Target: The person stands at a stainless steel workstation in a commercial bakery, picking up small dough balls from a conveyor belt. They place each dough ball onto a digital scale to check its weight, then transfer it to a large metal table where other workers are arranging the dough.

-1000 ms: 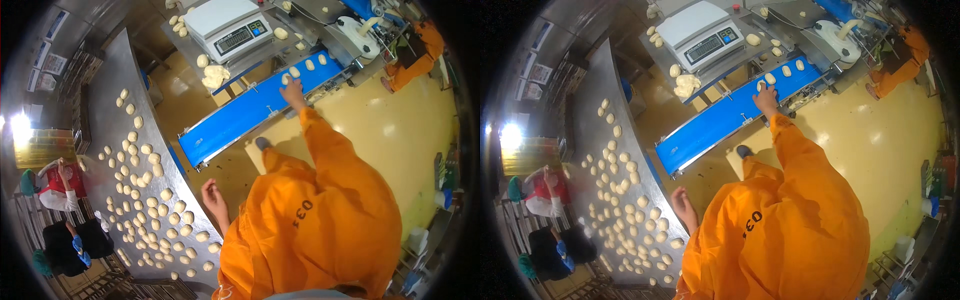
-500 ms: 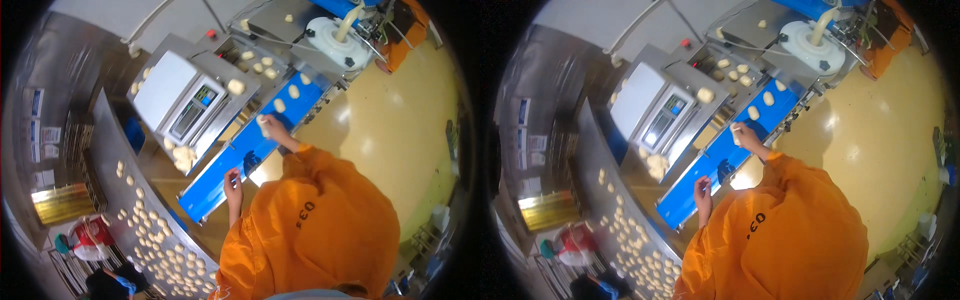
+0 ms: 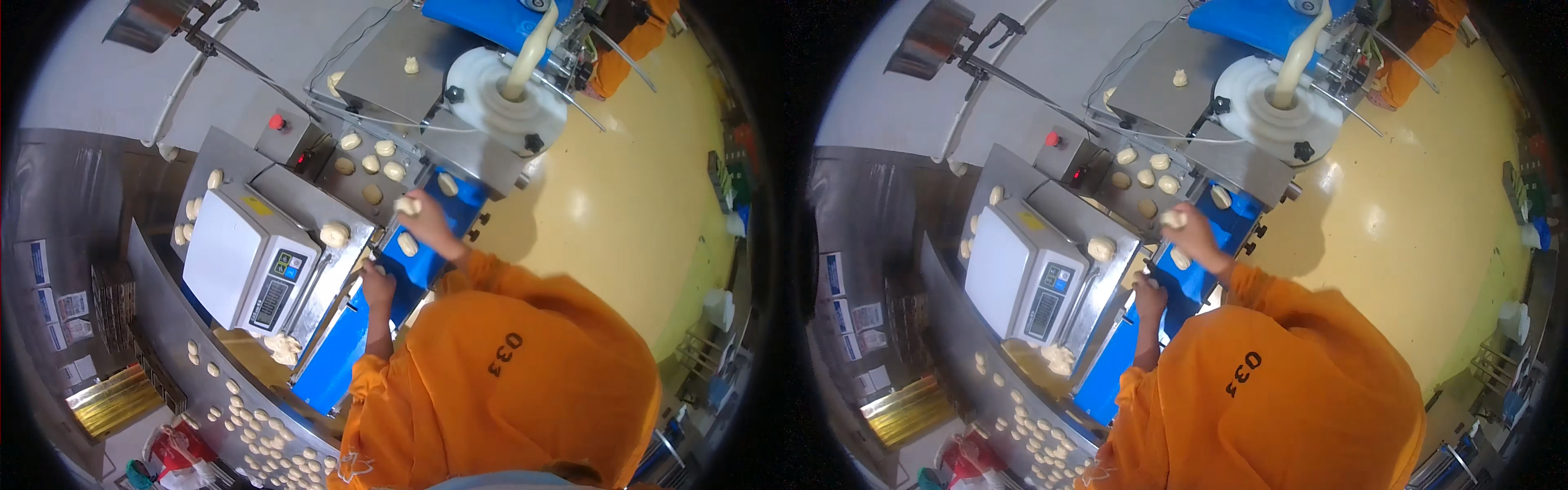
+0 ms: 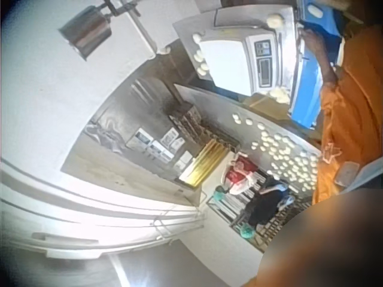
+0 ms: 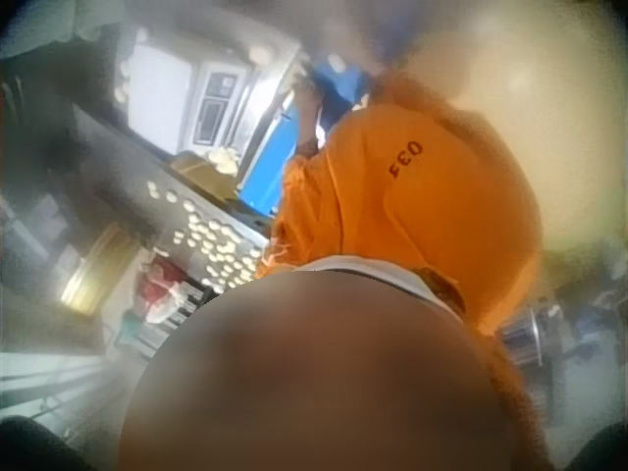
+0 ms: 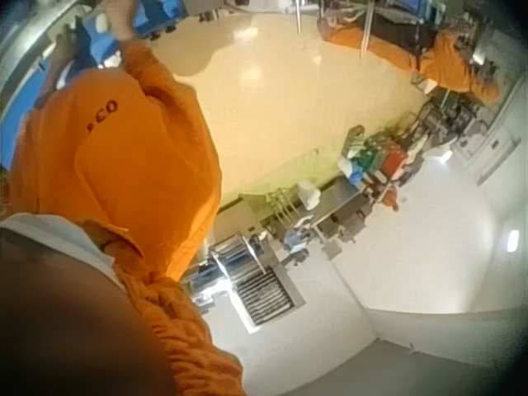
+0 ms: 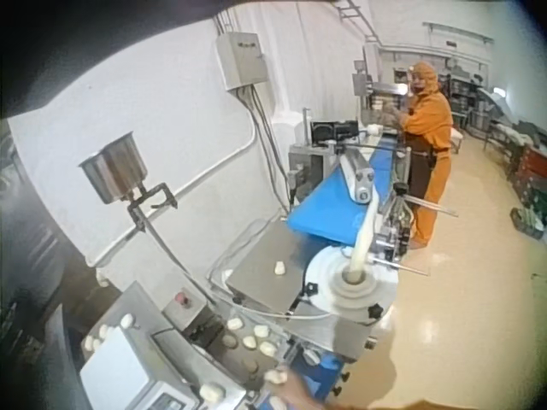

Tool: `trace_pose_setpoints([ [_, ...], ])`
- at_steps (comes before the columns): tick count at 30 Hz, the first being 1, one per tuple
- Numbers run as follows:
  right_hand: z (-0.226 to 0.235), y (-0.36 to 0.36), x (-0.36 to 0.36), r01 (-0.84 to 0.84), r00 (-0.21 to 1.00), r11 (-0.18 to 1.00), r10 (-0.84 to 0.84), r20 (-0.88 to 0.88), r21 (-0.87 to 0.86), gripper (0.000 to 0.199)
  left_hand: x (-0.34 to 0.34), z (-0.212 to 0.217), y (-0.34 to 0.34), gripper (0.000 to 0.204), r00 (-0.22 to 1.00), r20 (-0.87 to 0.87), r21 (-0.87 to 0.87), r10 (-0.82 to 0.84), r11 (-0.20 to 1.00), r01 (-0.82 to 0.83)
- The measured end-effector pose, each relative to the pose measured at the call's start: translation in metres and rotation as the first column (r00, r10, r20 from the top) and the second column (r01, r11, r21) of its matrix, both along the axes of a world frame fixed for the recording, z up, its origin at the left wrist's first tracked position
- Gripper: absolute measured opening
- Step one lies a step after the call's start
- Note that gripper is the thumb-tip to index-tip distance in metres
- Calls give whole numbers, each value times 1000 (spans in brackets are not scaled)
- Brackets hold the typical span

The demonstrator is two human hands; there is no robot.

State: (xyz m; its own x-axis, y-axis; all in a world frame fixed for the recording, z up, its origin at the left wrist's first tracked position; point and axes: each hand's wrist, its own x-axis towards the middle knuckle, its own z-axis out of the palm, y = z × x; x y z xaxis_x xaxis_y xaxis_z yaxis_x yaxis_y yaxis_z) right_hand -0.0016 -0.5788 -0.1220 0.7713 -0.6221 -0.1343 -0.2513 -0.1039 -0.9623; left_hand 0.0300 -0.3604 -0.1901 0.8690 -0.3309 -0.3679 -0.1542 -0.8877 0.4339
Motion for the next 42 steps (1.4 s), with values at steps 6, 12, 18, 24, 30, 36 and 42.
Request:
trace_pose_setpoints([
  [6, 218, 93, 105, -142, 534, 936, 347, 771, -323, 56, -19, 23, 16, 43, 759, -572, -443, 311, 661, -605],
  [12, 228, 82, 86, -351, 802, 832, 504, 320, -430, 70, -30, 45, -35, 44, 994, 91, 49, 67, 996, -72],
  [18, 34, -1, -29, -102, 992, 985, 90, -91, -140, 27, -3, 33, -58, 50, 979, 116, 177, -165, 974, 143],
  [24, -34, -29, -31, -275, 884, 753, -47, -465, -598, 52, -14, 80, 4, 35, 499, -801, -597, -330, 497, -629],
  [30, -62, -36, -22, -278, 881, 805, -4, -473, -524, 43, -6, 238, 35, 68, 912, -409, -896, 2, 187, -403],
  [36, -103, -40, -50, 224, 963, 974, -227, -148, -36, 36, 110, 331, 90, 20, 779, 475, -639, 410, 769, -16],
  [42, -81, -39, -47, 370, 926, 929, -369, -84, -15, 38, 171, 295, 63, 46, 785, 604, -207, 140, 978, -15],
])
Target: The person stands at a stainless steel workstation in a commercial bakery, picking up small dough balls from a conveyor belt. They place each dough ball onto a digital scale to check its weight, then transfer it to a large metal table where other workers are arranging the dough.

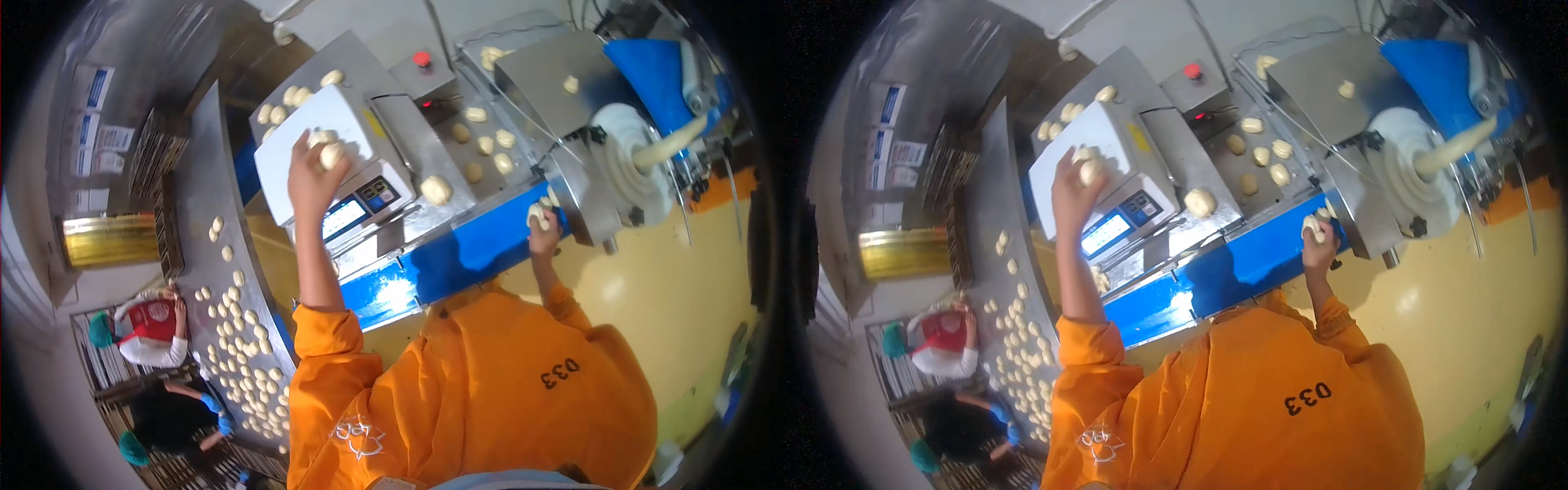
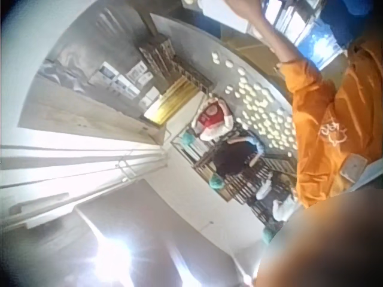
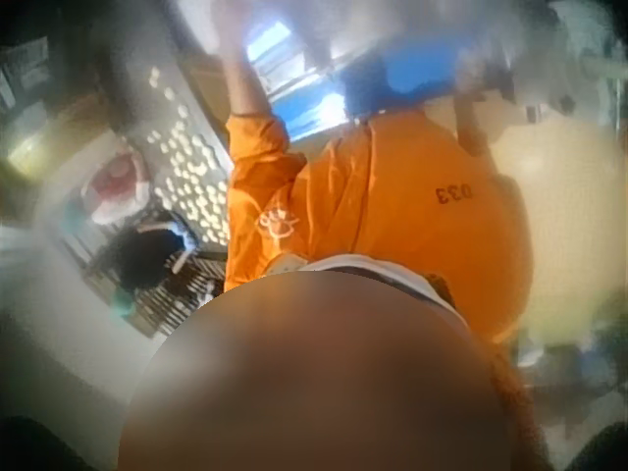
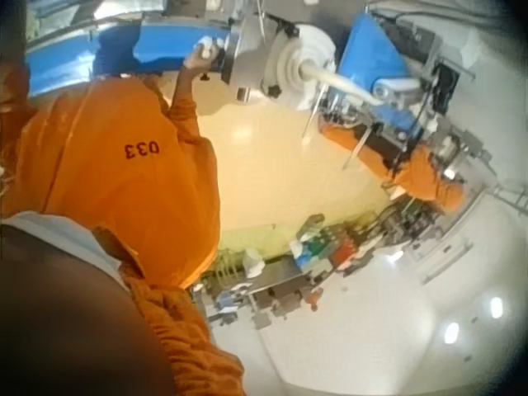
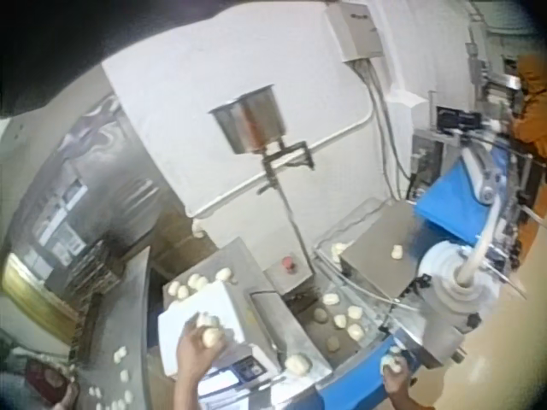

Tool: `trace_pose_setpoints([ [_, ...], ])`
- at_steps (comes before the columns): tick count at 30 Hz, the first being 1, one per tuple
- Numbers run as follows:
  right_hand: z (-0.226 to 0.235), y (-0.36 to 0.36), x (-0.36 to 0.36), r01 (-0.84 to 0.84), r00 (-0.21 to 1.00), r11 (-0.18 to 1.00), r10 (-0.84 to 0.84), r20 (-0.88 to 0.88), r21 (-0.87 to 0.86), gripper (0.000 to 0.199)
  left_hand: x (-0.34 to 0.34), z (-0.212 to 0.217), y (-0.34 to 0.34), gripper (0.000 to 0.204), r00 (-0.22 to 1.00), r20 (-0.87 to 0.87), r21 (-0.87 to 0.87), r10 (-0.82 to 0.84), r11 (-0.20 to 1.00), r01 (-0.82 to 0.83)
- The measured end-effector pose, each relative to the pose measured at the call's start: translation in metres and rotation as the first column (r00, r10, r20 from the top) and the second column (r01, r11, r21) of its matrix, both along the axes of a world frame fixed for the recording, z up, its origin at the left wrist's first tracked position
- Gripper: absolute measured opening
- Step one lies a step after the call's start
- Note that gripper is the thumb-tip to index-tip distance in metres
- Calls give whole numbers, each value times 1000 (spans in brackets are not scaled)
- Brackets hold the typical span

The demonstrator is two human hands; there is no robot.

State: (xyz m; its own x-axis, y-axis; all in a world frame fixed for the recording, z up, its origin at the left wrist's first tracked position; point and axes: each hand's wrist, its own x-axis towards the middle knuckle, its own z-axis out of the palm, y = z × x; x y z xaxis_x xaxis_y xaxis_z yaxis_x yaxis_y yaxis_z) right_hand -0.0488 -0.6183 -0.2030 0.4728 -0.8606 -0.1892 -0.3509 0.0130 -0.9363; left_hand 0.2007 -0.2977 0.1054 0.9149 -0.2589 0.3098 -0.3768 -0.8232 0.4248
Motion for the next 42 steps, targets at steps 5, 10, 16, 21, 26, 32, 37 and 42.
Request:
trace_pose_setpoints([
  [5, -1, 19, 8, -182, 974, 822, 76, -213, -540, 41, 14, 7, -3, 40, 987, -91, -62, 134, 988, -140],
  [10, -31, 5, 8, -285, 958, 706, 222, -179, -649, 38, 3, 15, 69, 36, 791, -607, -706, -76, 509, -492],
  [16, -48, -4, 2, -453, 888, 551, 208, -411, -701, 38, -116, 1, 192, 31, 822, -539, -808, -183, -162, -566],
  [21, -72, 17, 0, -241, 959, 518, 256, -120, -821, 31, -268, -69, 351, 32, 842, -537, -781, -57, -345, -521],
  [26, -27, 146, 2, -376, 844, 328, 507, -175, -866, 30, -416, -92, 493, 35, 765, -599, -736, 239, -541, -407],
  [32, 19, 291, 0, -656, 309, -16, 907, -287, -755, 33, -590, -122, 630, 36, 275, -530, -771, 802, -321, -549],
  [37, 146, 579, 29, -735, -176, -286, 956, -234, -615, 44, -697, -90, 676, 32, -304, -535, -418, 788, -560, -715],
  [42, 179, 853, 172, -628, -103, -41, 994, 31, -778, 48, -793, -214, 715, 36, -454, 78, 43, 888, -458, -888],
])
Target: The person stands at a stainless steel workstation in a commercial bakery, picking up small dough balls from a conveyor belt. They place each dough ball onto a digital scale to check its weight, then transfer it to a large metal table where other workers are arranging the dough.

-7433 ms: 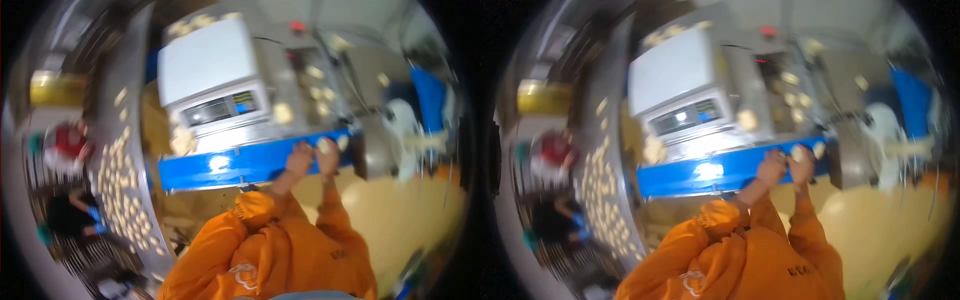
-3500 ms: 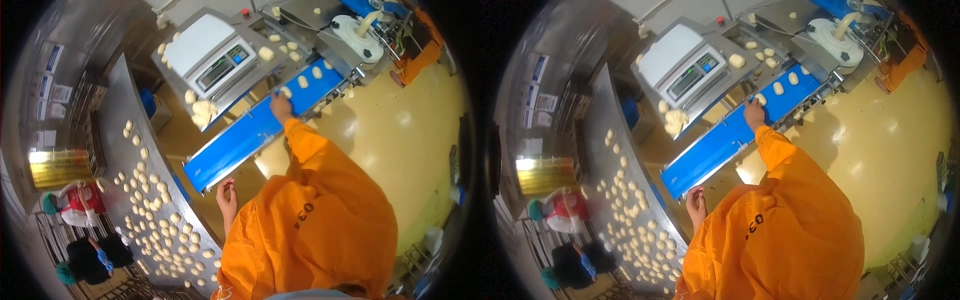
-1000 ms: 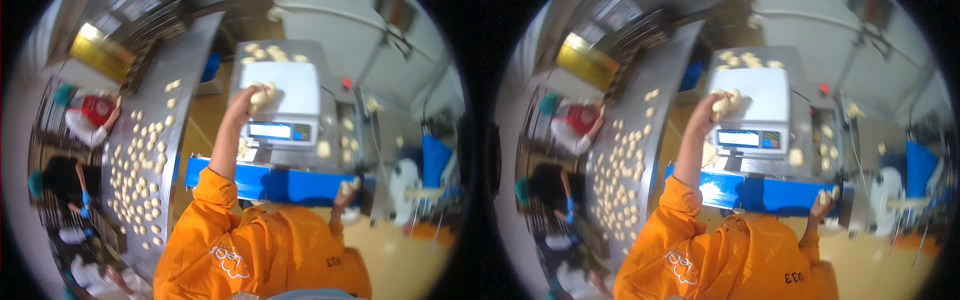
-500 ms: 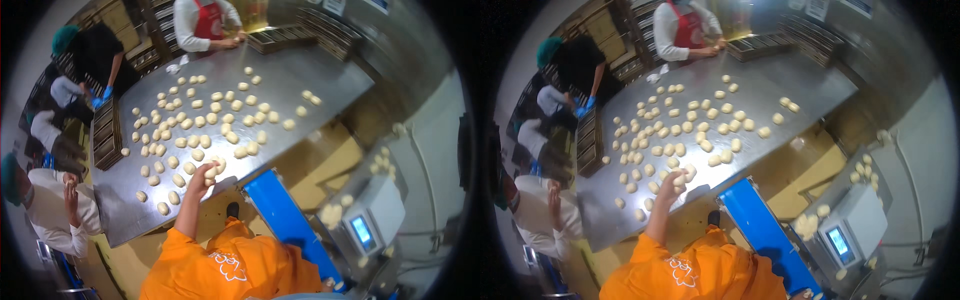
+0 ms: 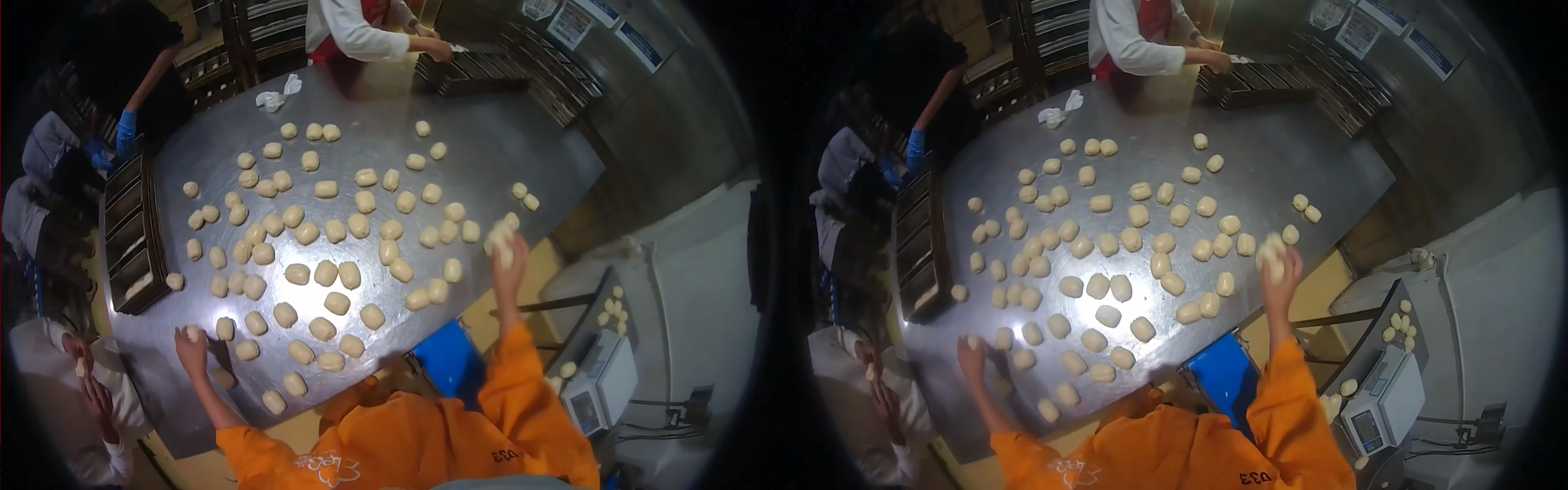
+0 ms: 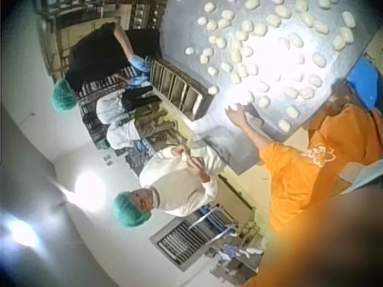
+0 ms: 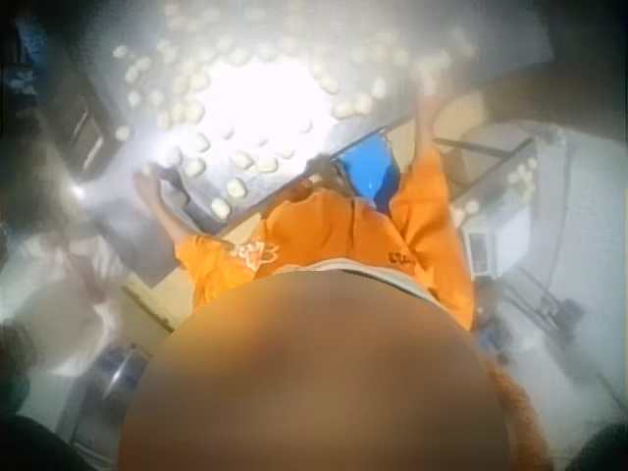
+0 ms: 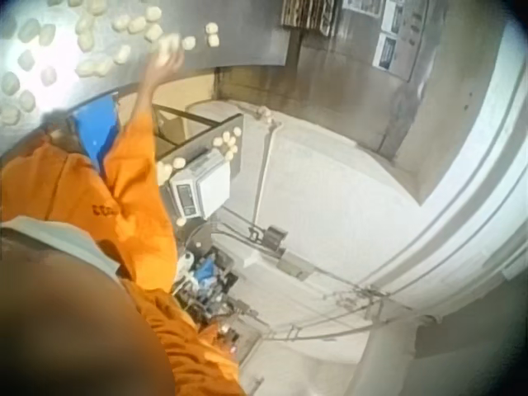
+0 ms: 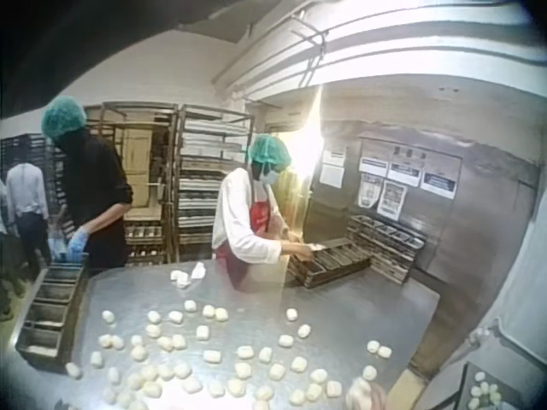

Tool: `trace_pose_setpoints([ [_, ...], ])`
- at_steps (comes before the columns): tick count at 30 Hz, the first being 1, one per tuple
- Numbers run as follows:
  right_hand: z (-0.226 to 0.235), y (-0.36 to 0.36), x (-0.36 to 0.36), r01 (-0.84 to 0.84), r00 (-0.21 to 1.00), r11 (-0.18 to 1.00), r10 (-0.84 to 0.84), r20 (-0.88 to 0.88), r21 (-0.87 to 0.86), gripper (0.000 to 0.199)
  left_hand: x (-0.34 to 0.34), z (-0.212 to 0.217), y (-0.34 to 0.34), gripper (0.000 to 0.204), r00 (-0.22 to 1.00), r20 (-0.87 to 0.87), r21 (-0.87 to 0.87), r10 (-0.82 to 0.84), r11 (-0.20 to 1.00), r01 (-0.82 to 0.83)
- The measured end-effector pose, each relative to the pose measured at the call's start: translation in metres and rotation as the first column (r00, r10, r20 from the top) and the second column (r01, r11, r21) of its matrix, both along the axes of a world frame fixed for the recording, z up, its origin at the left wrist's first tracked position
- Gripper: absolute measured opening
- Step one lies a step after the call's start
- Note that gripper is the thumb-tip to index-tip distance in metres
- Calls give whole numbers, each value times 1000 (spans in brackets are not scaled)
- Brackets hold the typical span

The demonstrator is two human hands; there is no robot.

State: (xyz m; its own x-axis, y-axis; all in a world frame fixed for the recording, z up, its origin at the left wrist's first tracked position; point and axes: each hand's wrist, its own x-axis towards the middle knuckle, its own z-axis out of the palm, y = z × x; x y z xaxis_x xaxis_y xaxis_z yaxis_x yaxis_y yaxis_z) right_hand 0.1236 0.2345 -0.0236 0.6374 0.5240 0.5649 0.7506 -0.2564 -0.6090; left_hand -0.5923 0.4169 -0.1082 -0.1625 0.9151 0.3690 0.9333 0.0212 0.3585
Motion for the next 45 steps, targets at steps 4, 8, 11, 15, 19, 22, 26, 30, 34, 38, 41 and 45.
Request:
trace_pose_setpoints([
  [4, 0, 104, 97, 115, 993, 967, -121, -13, -227, 37, 5, -19, -4, 35, 1000, -23, 184, 10, 983, -5],
  [8, 8, 189, 110, -52, 987, 970, 14, -158, -239, 47, 9, 36, -21, 30, 753, 635, -279, 175, 960, 11],
  [11, -26, 207, 140, -21, 977, 819, -107, -187, -574, 61, 66, 92, 9, 29, 575, 780, -363, 249, 928, 90],
  [15, -1, 246, 153, 92, 749, 981, -181, -638, -171, 79, 133, 106, 69, 35, 318, 932, -234, 175, 960, 156],
  [19, 43, 210, 160, 223, 536, 932, 128, -835, 286, 77, 258, 94, 160, 26, 90, 986, -169, 143, 826, 537],
  [22, 44, 174, 134, 164, 552, 874, 303, -777, 457, 65, 380, 84, 236, 21, 107, 987, -161, 122, 640, 751],
  [26, 10, 66, 36, -75, 633, 946, 290, -717, 316, 47, 512, 77, 308, 26, 697, 677, -417, -236, 657, 628],
  [30, 24, -126, -80, -245, 532, 967, 71, -844, -73, 37, 614, 69, 315, 36, 850, 365, -436, -381, 736, 517],
  [34, 4, -287, -176, 186, 257, 982, -91, -962, -43, 41, 682, 70, 311, 47, 815, 425, -286, -394, 796, 533],
  [38, -36, -401, -247, 265, 233, 944, -260, -937, -196, 42, 729, 98, 282, 59, 379, 888, -68, -258, 744, 665],
  [41, -80, -472, -279, 340, 38, 900, -302, -953, -272, 19, 769, 112, 120, 58, 84, 987, -137, 134, 469, 873],
  [45, -133, -563, -240, 702, 136, 696, -343, -929, -154, 12, 716, 138, -128, 59, -80, 974, 158, -212, 387, 908],
])
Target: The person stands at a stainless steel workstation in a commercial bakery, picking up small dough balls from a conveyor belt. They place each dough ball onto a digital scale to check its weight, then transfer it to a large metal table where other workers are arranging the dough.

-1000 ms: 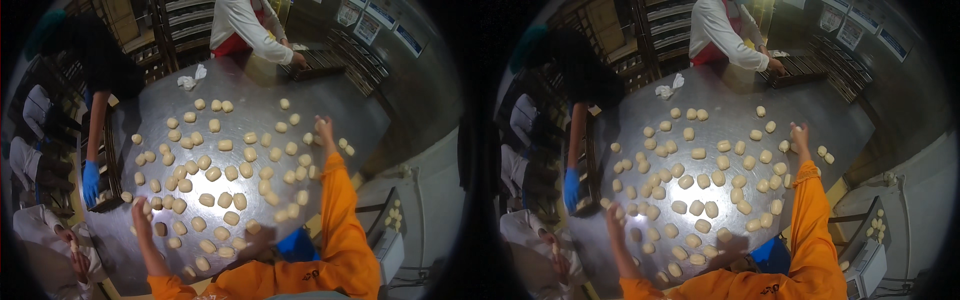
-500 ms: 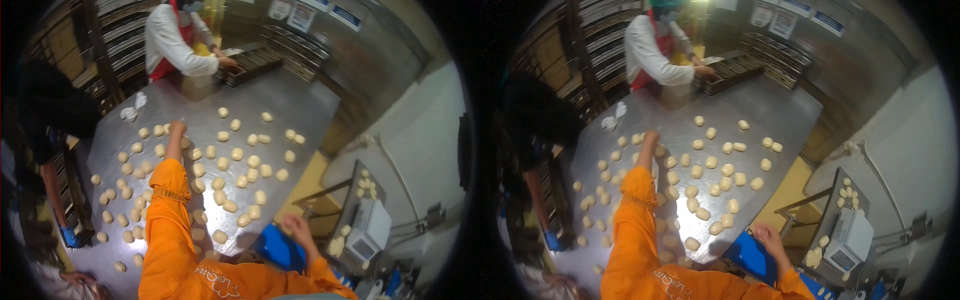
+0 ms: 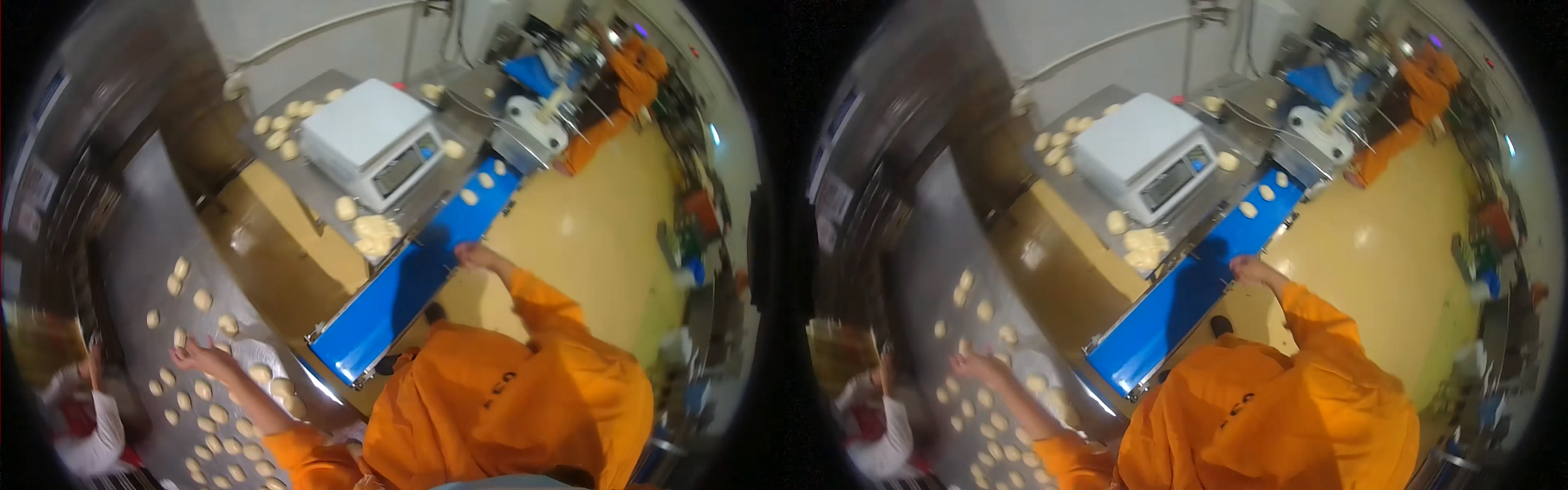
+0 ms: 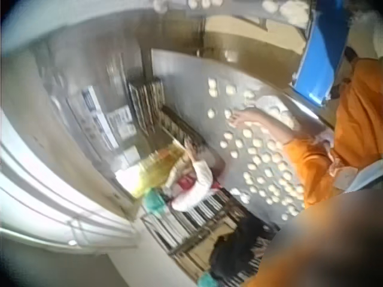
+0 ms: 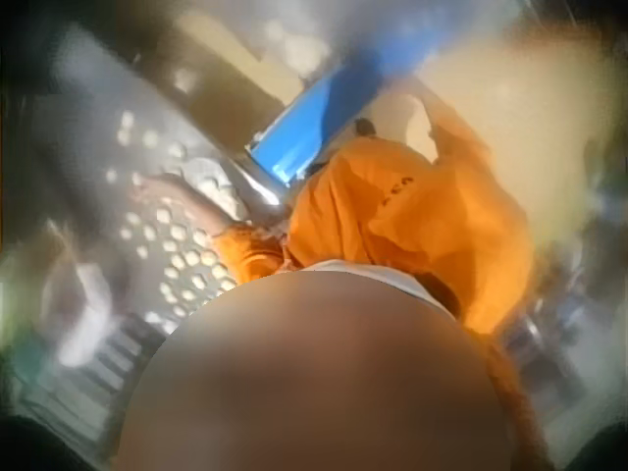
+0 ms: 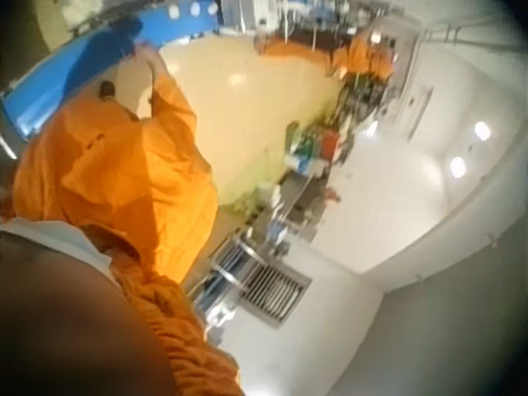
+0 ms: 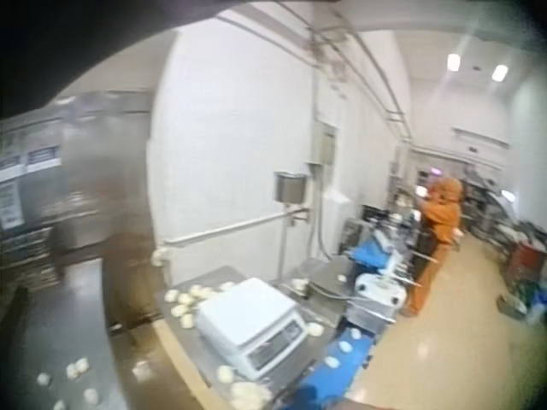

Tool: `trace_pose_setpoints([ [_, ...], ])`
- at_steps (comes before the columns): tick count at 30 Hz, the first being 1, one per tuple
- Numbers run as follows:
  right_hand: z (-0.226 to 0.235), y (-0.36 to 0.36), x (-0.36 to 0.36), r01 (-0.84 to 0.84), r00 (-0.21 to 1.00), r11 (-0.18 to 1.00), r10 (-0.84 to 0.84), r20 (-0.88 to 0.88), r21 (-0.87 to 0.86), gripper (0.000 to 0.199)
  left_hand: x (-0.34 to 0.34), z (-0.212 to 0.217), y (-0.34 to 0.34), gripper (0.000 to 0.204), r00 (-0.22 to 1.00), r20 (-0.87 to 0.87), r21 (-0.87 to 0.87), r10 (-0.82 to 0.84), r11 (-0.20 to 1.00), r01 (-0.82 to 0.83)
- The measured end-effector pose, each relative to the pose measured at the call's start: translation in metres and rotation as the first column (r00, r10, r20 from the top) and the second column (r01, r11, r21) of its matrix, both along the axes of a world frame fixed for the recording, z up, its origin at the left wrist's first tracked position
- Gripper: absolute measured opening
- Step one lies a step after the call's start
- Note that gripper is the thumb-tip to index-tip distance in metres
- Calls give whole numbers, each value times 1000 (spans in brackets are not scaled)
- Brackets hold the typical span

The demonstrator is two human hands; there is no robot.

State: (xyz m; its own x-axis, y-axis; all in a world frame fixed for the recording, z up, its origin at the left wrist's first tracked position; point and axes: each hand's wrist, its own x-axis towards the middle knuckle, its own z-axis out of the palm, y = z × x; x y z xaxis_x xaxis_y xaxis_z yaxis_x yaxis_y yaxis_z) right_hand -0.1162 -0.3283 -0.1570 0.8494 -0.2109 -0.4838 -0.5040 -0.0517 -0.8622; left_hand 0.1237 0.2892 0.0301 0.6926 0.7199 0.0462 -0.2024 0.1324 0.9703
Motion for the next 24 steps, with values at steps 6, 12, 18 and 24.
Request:
trace_pose_setpoints([
  [6, -51, -126, 63, 439, 877, 247, -327, 352, -864, 52, -119, -14, -248, 59, 916, 113, 420, -384, 854, 306],
  [12, -51, -121, 110, 157, 988, 540, -77, 137, -827, 39, -193, -34, -376, 43, 654, -65, 488, -754, 548, 680],
  [18, -47, -204, 68, 650, 718, 759, -629, 298, 34, 36, -196, -70, -501, 27, 311, -395, 322, -864, 187, 928],
  [24, -4, -276, 75, 413, 876, 453, -434, 209, -790, 54, -146, -106, -672, 42, 127, -618, 592, -776, -353, 725],
])
